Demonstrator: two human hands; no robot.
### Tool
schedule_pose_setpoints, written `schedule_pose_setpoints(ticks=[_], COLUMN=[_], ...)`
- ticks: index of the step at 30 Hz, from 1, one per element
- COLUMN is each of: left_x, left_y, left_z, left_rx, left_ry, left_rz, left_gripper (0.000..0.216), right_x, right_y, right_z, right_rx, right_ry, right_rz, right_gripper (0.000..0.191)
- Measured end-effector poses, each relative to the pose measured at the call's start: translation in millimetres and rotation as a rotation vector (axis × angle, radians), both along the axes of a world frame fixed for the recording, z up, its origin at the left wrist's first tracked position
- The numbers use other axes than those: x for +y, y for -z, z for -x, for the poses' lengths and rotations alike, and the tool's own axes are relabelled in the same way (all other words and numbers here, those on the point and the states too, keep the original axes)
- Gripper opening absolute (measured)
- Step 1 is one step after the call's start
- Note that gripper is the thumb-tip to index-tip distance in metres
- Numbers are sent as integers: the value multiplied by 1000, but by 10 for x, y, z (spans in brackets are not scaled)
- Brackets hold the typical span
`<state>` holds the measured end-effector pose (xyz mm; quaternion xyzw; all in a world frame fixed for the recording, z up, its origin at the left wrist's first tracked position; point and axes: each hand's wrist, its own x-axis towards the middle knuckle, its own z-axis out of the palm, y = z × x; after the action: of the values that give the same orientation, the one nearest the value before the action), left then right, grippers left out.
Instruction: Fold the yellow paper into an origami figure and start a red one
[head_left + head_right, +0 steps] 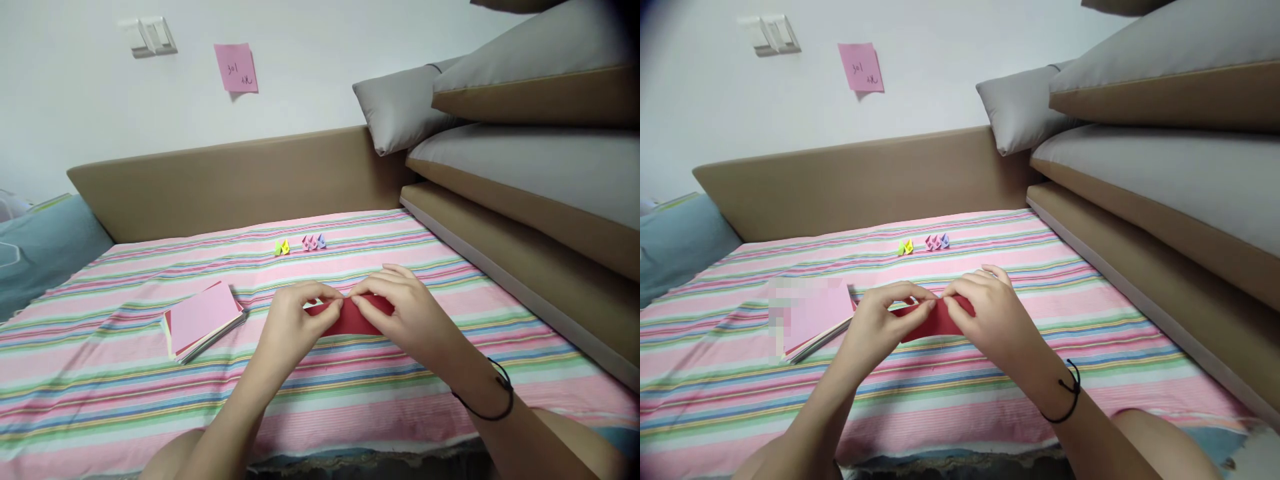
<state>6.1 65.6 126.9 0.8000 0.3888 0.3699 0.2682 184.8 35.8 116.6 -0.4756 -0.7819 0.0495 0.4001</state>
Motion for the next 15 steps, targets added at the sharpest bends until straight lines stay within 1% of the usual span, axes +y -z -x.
schedule_pose_setpoints(ticks=[3,6,9,12,15], left_x=[6,11,13,35,83], left_y=[-25,-65,-121,-179,-215], left_z=[32,72,129,233,370], left_rx=[-25,-23,7,58,97], left_ry=[21,37,11,-33,-134], left_rz=[107,160,158,123,56], left_gripper=[16,15,14,13,11], right_x=[-25,-51,-66,-80,-90], right_y=[-36,-72,-99,-135,-165], right_z=[-15,-38,-68,-123,-208], right_rx=[14,18,24,44,120], right_ry=[-19,-35,-26,1,41], right_rz=[-27,-53,-58,-37,42], right_gripper=[14,14,15,15,15])
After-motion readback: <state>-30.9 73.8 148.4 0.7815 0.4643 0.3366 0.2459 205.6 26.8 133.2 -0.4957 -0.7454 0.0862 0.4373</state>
